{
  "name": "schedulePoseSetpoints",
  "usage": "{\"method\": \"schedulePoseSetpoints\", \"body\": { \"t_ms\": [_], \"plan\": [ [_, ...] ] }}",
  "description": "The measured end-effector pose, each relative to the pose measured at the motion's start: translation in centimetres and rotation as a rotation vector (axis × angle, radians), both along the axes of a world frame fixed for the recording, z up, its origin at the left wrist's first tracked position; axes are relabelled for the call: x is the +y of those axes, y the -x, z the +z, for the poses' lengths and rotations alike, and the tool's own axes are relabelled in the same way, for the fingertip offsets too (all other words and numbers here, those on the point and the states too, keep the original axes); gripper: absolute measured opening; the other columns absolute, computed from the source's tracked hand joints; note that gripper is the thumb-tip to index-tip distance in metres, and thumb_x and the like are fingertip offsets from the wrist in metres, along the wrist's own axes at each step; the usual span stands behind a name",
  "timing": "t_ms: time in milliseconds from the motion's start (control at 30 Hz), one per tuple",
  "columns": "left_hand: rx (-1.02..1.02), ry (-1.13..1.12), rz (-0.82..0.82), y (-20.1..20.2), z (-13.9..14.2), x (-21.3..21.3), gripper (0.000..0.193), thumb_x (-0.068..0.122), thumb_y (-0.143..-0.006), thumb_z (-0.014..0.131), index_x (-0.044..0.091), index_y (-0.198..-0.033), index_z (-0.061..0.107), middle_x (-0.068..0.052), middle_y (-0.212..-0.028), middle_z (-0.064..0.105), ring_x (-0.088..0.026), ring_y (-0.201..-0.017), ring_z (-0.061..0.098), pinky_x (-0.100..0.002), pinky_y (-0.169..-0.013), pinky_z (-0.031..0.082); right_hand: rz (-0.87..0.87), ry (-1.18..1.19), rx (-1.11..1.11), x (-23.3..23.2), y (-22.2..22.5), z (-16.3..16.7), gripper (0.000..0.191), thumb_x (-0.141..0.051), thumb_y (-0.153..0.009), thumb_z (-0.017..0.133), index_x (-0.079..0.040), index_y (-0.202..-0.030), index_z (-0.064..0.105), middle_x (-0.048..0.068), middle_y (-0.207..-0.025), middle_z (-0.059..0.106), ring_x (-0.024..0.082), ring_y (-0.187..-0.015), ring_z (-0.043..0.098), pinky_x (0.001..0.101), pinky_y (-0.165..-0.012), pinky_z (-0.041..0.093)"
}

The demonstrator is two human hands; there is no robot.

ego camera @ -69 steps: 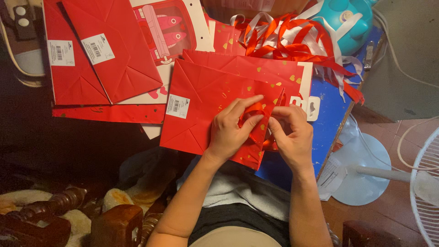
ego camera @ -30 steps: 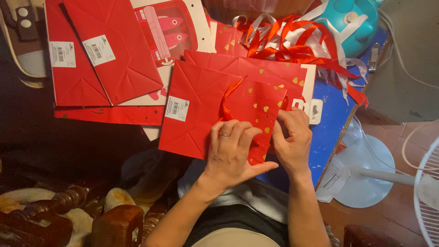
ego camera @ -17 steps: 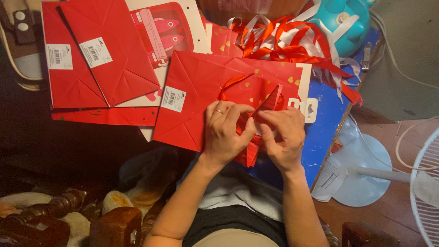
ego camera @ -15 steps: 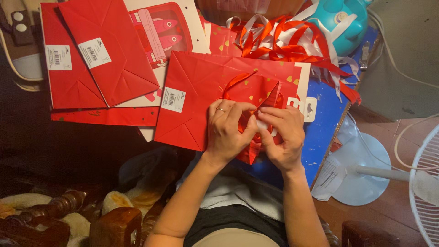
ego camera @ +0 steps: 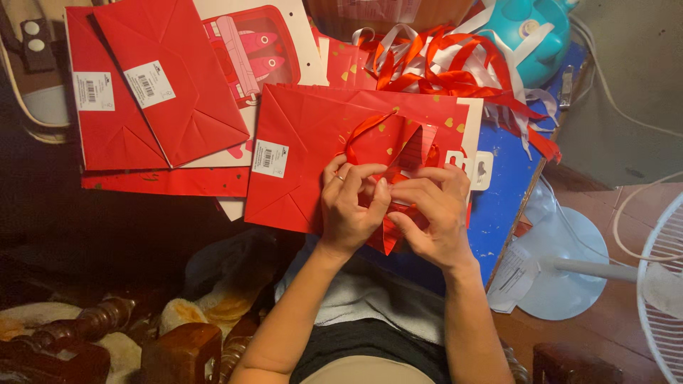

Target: The person ties red ribbons onto the handles of several red gift bags. They pick up each bag, thread the ribbon through the handle, and tie a knot or bow before placing the bag down and moving to the next one.

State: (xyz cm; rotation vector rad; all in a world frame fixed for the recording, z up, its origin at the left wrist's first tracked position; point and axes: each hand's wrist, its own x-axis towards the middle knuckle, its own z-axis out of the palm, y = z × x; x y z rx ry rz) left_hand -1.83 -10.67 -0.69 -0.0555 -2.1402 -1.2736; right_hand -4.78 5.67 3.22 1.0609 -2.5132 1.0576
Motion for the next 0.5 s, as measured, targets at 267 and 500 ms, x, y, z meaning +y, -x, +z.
{"method": "schedulePoseSetpoints", "body": {
  "t_ms": [267, 500],
  "plan": [
    [0.03, 0.047, 0.037, 0.1, 0.4, 0.3, 0.02, 0.009, -0.09, 0.072, 0.012, -0.109, 0.068, 0.002, -0.072, 0.057, -0.017, -0.077, 0.064, -0.045, -0.112, 0.043, -0.019, 0.021, 0.06, 0.0, 0.0, -0.8, 0.022, -0.017, -0.08, 0.082, -0.014, -0.101, 0.075, -0.003, -0.104, 0.073, 0.025, -0.116, 0.059, 0.0472, -0.111, 0.033],
    [0.032, 0.058, 0.042, 0.0, 0.6, 0.3, 0.021, 0.008, -0.088, 0.072, 0.012, -0.108, 0.068, 0.003, -0.07, 0.056, -0.016, -0.076, 0.063, -0.045, -0.112, 0.043, -0.014, -0.011, 0.089, -0.2, -0.1, -1.1, 0.026, -0.012, -0.077, 0.082, -0.015, -0.101, 0.075, -0.003, -0.1, 0.073, 0.023, -0.113, 0.061, 0.0489, -0.115, 0.027]
  ]
}}
